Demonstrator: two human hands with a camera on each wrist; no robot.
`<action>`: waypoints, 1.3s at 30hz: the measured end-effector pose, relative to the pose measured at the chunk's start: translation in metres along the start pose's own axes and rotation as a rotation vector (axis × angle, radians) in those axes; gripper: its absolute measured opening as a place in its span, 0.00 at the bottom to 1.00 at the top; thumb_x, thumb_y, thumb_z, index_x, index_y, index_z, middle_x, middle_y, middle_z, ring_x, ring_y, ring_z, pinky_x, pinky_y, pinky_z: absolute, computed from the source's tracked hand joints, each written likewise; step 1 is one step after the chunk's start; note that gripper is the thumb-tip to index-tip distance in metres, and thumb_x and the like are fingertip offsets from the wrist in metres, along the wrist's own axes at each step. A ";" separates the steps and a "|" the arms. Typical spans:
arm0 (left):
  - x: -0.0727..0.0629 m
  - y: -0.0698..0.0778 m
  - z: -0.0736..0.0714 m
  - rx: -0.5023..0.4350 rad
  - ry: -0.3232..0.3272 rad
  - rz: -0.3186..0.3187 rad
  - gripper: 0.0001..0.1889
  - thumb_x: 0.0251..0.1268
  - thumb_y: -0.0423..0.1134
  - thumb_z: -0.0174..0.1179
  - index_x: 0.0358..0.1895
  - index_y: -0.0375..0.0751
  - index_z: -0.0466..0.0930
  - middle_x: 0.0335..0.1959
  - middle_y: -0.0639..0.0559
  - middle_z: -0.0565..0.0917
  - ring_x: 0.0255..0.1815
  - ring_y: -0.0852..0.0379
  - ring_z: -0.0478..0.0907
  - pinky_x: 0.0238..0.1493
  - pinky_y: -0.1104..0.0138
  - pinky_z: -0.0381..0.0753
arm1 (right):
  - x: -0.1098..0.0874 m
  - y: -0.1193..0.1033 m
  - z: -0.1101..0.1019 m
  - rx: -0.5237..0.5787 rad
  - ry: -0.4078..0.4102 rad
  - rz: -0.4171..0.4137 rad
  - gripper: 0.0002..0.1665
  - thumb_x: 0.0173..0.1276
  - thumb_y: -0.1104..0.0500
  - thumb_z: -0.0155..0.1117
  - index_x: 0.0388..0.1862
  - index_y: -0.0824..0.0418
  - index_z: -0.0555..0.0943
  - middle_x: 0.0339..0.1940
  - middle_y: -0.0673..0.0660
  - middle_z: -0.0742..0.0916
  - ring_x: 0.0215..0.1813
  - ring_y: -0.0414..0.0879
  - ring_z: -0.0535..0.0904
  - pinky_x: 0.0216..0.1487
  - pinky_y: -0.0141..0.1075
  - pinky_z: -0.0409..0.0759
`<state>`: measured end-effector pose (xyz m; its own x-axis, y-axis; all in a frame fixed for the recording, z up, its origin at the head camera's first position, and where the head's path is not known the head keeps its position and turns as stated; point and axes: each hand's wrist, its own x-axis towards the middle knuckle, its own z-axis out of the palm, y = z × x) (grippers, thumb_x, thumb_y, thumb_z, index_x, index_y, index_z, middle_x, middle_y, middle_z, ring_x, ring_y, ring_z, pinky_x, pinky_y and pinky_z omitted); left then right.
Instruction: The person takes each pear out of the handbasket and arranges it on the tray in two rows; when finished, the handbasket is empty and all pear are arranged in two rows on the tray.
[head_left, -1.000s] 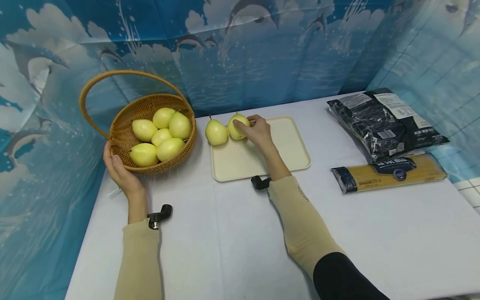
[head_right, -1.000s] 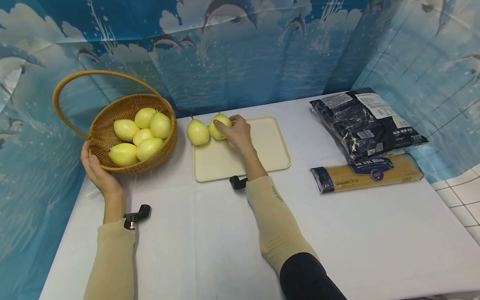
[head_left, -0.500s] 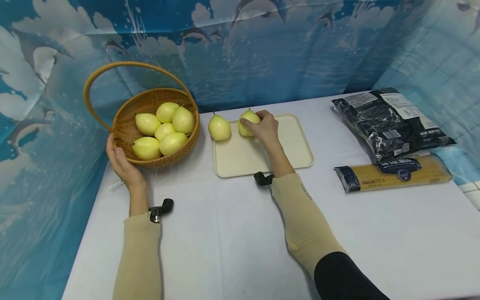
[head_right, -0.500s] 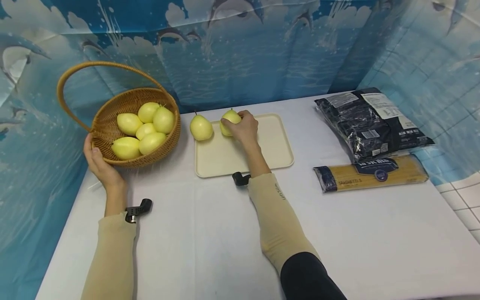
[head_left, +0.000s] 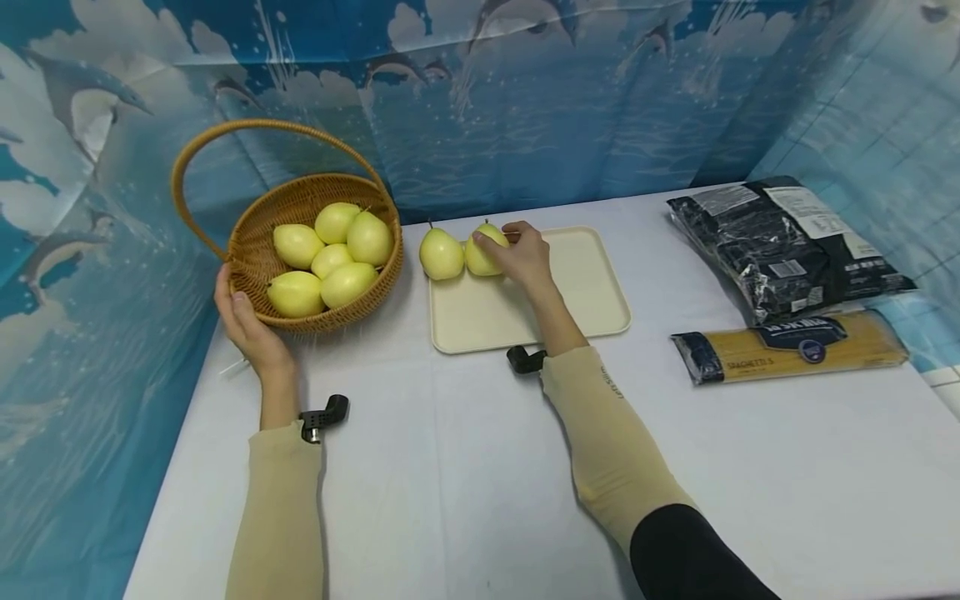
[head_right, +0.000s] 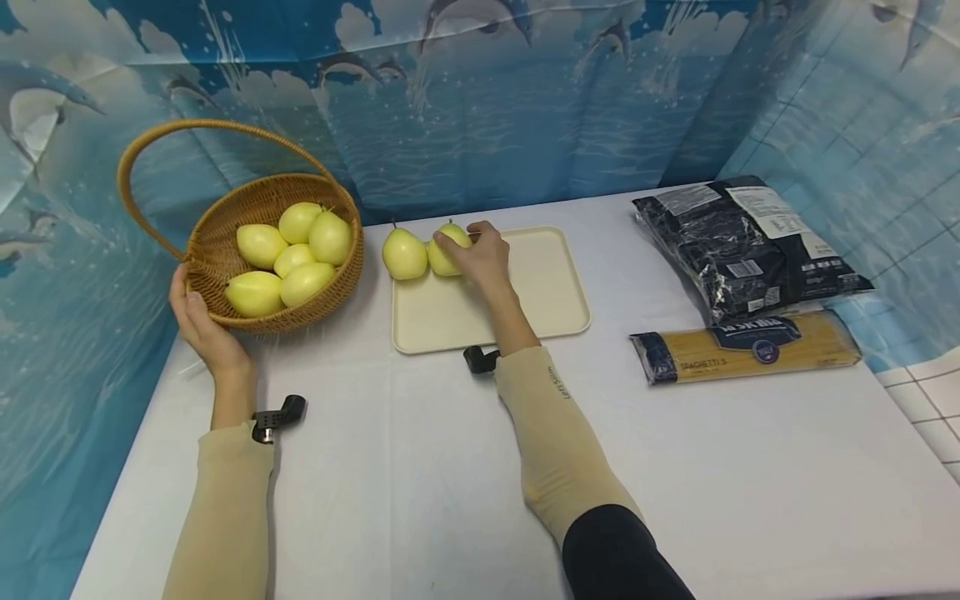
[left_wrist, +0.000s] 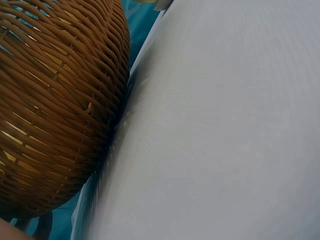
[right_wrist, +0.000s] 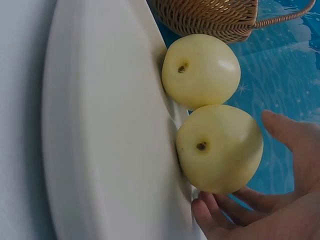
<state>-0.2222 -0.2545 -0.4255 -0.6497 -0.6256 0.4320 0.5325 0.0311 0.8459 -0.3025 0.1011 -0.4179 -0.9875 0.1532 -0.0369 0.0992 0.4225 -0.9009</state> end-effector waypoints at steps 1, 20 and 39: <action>0.000 0.000 0.000 0.001 0.001 -0.003 0.26 0.80 0.35 0.41 0.76 0.35 0.69 0.77 0.42 0.72 0.81 0.51 0.64 0.83 0.62 0.59 | 0.000 -0.001 -0.001 0.015 0.007 0.000 0.45 0.68 0.35 0.71 0.72 0.64 0.76 0.68 0.64 0.82 0.70 0.57 0.78 0.70 0.49 0.78; -0.003 0.005 0.003 0.045 0.025 0.003 0.26 0.79 0.35 0.41 0.76 0.32 0.69 0.77 0.41 0.72 0.80 0.52 0.65 0.83 0.63 0.59 | -0.035 -0.061 0.003 0.083 0.008 -0.297 0.40 0.73 0.41 0.70 0.74 0.62 0.75 0.70 0.60 0.82 0.71 0.53 0.78 0.71 0.43 0.78; 0.001 0.002 0.001 0.044 0.004 0.002 0.27 0.80 0.35 0.41 0.77 0.33 0.68 0.78 0.41 0.71 0.82 0.50 0.63 0.84 0.60 0.58 | -0.060 -0.123 0.040 0.297 -0.398 -0.230 0.28 0.76 0.50 0.69 0.70 0.58 0.79 0.65 0.56 0.84 0.67 0.47 0.80 0.67 0.39 0.81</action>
<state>-0.2221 -0.2540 -0.4232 -0.6461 -0.6289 0.4325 0.5094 0.0667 0.8579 -0.2603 0.0039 -0.3225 -0.9554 -0.2879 0.0667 -0.1068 0.1260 -0.9863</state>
